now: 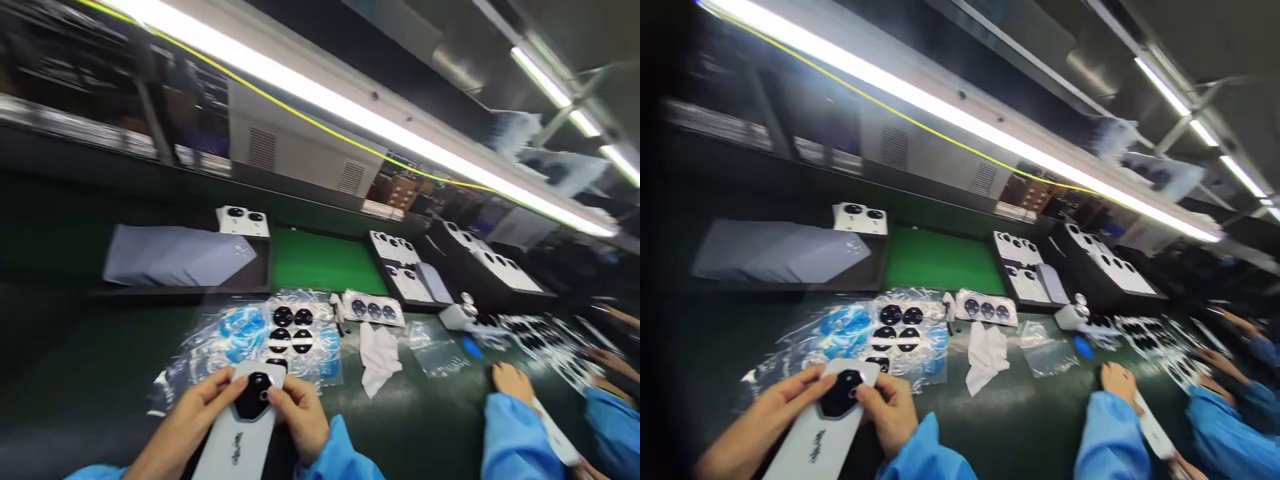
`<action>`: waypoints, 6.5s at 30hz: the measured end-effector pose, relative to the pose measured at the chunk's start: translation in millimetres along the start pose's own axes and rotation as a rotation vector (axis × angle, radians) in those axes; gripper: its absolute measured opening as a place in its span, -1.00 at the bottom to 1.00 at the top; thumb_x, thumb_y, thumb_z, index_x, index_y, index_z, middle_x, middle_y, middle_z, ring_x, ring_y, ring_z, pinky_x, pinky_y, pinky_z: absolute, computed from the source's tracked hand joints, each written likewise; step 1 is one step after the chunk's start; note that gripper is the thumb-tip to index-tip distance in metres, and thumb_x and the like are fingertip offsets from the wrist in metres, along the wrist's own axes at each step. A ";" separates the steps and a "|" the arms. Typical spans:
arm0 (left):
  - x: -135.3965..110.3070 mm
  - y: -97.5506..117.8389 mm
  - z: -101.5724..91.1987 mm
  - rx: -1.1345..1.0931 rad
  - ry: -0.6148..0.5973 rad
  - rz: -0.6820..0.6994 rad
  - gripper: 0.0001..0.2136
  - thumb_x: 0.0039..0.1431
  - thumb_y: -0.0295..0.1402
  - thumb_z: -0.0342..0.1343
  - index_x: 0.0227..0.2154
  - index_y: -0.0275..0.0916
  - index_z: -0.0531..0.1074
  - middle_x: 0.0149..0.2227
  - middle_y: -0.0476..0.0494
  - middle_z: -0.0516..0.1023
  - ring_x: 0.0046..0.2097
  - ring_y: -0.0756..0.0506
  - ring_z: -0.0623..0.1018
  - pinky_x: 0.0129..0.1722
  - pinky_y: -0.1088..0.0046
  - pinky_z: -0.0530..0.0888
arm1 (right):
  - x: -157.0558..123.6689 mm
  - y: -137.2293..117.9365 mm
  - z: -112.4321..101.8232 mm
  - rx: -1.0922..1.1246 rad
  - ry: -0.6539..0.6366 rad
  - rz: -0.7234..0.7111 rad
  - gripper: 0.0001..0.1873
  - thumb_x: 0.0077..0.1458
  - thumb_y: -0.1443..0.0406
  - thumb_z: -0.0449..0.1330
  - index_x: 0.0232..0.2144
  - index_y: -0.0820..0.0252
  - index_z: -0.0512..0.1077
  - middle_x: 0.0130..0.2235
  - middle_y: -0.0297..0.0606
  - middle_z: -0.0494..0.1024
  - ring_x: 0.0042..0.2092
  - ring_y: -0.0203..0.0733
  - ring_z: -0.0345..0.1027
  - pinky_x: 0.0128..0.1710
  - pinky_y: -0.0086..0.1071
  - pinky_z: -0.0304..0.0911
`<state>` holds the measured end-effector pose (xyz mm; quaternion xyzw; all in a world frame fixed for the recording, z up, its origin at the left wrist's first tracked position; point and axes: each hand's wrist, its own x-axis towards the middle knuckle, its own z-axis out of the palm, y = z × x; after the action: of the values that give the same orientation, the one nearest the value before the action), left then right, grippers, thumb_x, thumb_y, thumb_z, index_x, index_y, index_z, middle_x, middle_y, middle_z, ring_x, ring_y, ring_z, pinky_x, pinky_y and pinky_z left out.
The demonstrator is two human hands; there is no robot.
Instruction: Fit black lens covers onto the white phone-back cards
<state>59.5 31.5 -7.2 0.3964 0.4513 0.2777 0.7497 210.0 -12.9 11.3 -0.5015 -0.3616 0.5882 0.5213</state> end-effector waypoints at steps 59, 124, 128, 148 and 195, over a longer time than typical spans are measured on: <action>-21.5 2.6 26.3 -0.006 0.045 0.384 -0.49 0.05 0.09 0.11 -0.07 -0.15 0.22 -0.55 0.07 0.44 -0.49 -0.08 0.50 -0.50 0.48 0.44 | -9.2 21.5 -1.4 -0.200 0.339 -0.393 -0.71 0.04 0.12 0.25 -0.20 0.11 0.52 -0.02 -0.15 0.48 0.06 -0.01 0.32 0.04 -0.23 0.27; -2.4 5.2 15.6 0.884 0.190 0.796 -0.45 0.22 -0.38 -0.07 0.26 -0.02 0.00 0.26 -0.16 0.16 0.27 -0.24 0.21 0.15 0.14 0.33 | -11.4 12.1 19.3 -0.338 0.563 -0.321 -0.70 -0.06 0.08 0.12 -0.39 0.16 0.48 -0.31 -0.21 0.57 -0.24 -0.11 0.46 -0.27 -0.36 0.37; -1.6 5.7 16.2 0.985 0.279 0.804 -0.52 0.18 -0.41 -0.04 0.18 -0.09 0.16 0.19 -0.24 0.21 0.23 -0.25 0.28 0.13 0.11 0.36 | -13.5 10.7 17.2 -0.387 0.527 -0.365 -0.73 -0.03 0.14 0.10 -0.39 0.15 0.50 -0.32 -0.23 0.59 -0.26 -0.14 0.48 -0.29 -0.40 0.38; -19.2 46.5 18.7 1.136 -0.127 0.468 -0.49 0.16 -0.41 -0.01 0.20 -0.26 0.17 0.27 -0.28 0.18 0.27 -0.23 0.23 0.21 0.19 0.25 | -33.1 11.5 8.7 -0.354 0.419 -0.336 -0.75 -0.03 0.21 0.14 -0.25 0.14 0.43 -0.24 -0.23 0.52 -0.28 -0.21 0.46 -0.40 -0.46 0.40; -38.6 5.9 24.1 1.016 -0.241 0.571 -0.23 -0.01 -0.70 -0.14 0.30 -0.26 -0.18 0.30 -0.34 0.13 0.19 -0.20 0.36 0.15 0.18 0.36 | -43.1 7.7 25.3 -0.854 0.428 -0.408 -0.79 0.09 0.24 0.09 -0.30 0.13 0.50 -0.44 -0.30 0.59 -0.58 -0.26 0.40 -0.57 -0.50 0.31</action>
<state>63.8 -3.5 22.1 0.8399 0.3150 0.1705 0.4078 181.6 -54.0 19.1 -0.6978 -0.5453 0.1588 0.4365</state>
